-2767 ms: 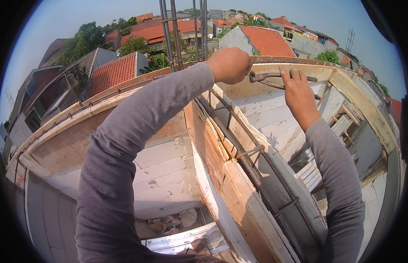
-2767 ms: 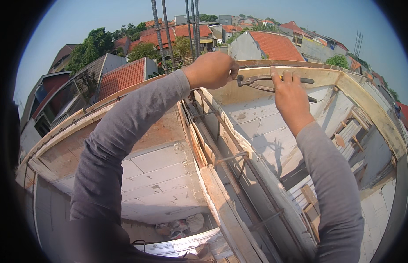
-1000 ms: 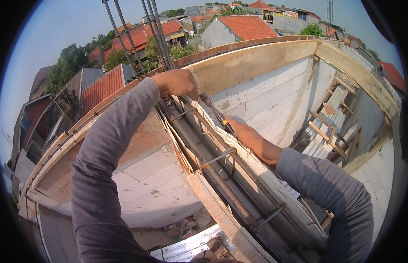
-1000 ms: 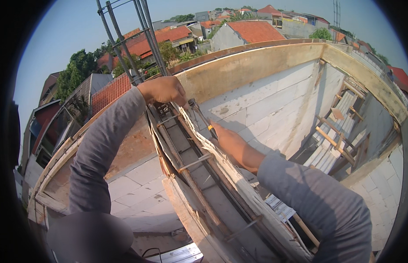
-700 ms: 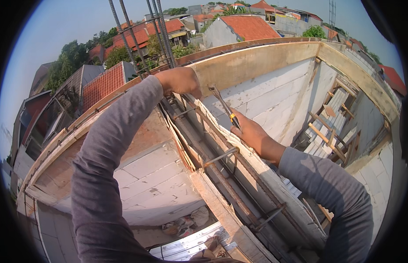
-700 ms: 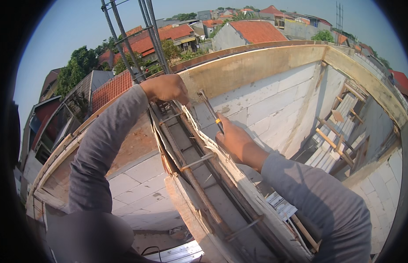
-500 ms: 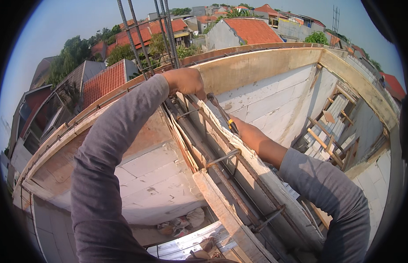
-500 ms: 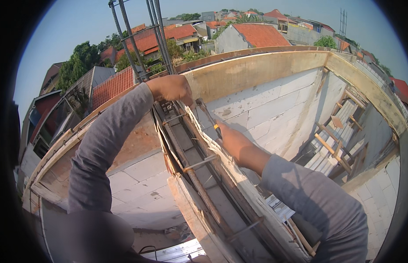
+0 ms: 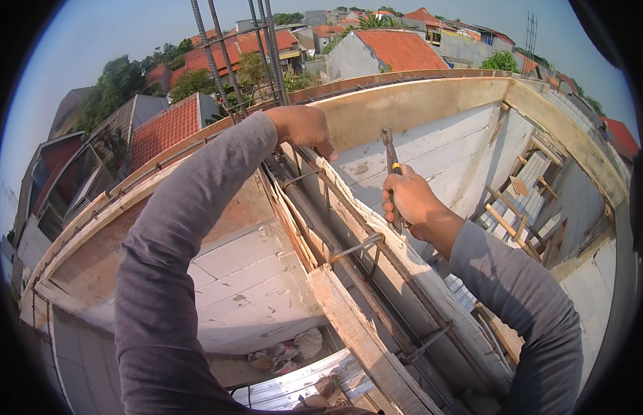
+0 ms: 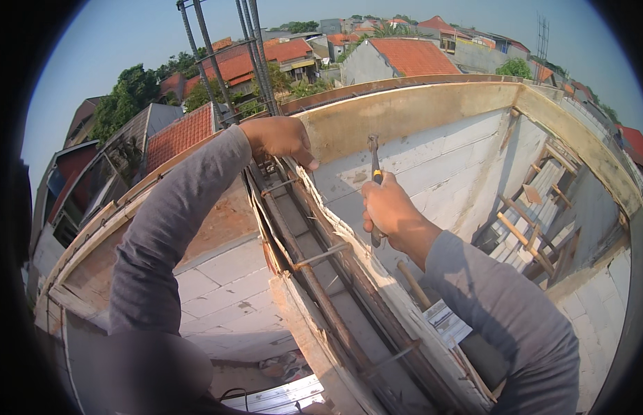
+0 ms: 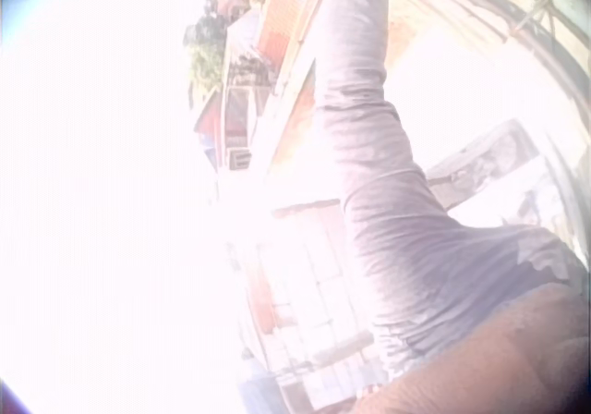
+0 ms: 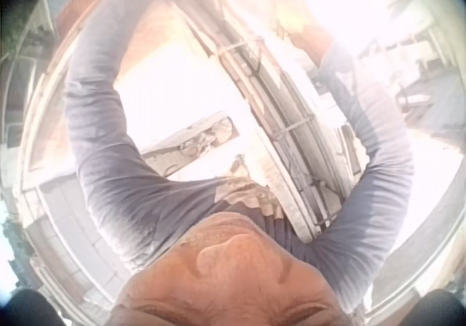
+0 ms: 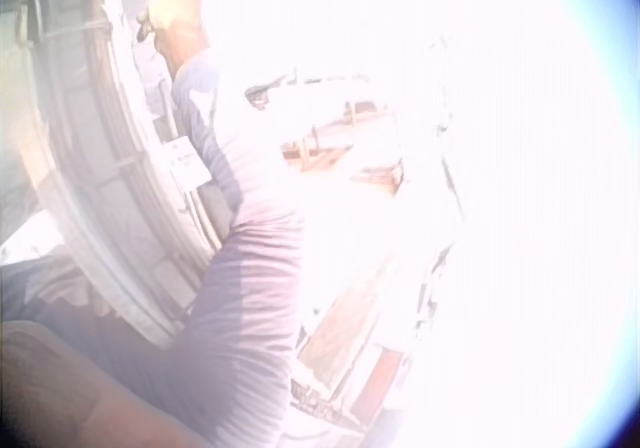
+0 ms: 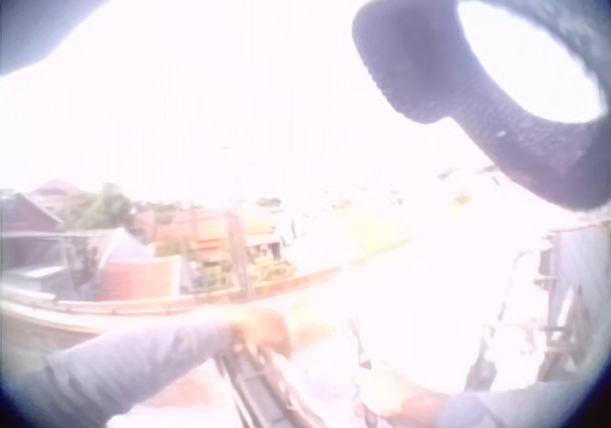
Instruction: The person secures vertical rebar to a wooden formwork on a rooftop using pliers and wire. They repeatedly wrap wire around the rebar and formwork, then twist and tighten it with pliers to hold the structure in place.
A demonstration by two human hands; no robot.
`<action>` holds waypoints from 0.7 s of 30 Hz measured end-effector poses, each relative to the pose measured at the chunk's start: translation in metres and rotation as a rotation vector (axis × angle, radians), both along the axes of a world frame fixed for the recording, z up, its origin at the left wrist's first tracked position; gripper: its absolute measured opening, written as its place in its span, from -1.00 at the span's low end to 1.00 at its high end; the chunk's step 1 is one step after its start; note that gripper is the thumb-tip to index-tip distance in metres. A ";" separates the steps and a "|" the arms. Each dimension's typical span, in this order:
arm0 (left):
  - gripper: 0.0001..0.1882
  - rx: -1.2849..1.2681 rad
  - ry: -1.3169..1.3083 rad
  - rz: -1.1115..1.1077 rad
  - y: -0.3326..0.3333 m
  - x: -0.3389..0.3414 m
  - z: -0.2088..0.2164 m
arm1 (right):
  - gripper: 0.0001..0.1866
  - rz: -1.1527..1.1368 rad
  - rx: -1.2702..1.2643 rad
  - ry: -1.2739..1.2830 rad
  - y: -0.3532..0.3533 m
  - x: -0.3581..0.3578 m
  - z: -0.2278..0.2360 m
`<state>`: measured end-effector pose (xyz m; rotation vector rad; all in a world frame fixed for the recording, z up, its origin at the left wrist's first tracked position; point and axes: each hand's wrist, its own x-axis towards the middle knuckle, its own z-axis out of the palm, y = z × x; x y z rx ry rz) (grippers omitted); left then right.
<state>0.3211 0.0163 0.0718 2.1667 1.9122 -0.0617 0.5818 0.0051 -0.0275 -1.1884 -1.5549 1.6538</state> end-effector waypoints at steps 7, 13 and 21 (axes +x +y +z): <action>-0.56 0.060 0.005 -0.016 -0.002 0.004 -0.007 | -0.46 0.136 0.305 -0.037 -0.018 0.015 -0.011; -0.55 0.141 -0.056 -0.196 -0.003 -0.007 -0.015 | -0.45 0.130 0.439 -0.252 -0.022 0.020 -0.019; -0.57 0.165 -0.203 -0.217 -0.005 -0.014 -0.016 | -0.52 -0.047 0.422 -0.187 -0.008 0.007 -0.038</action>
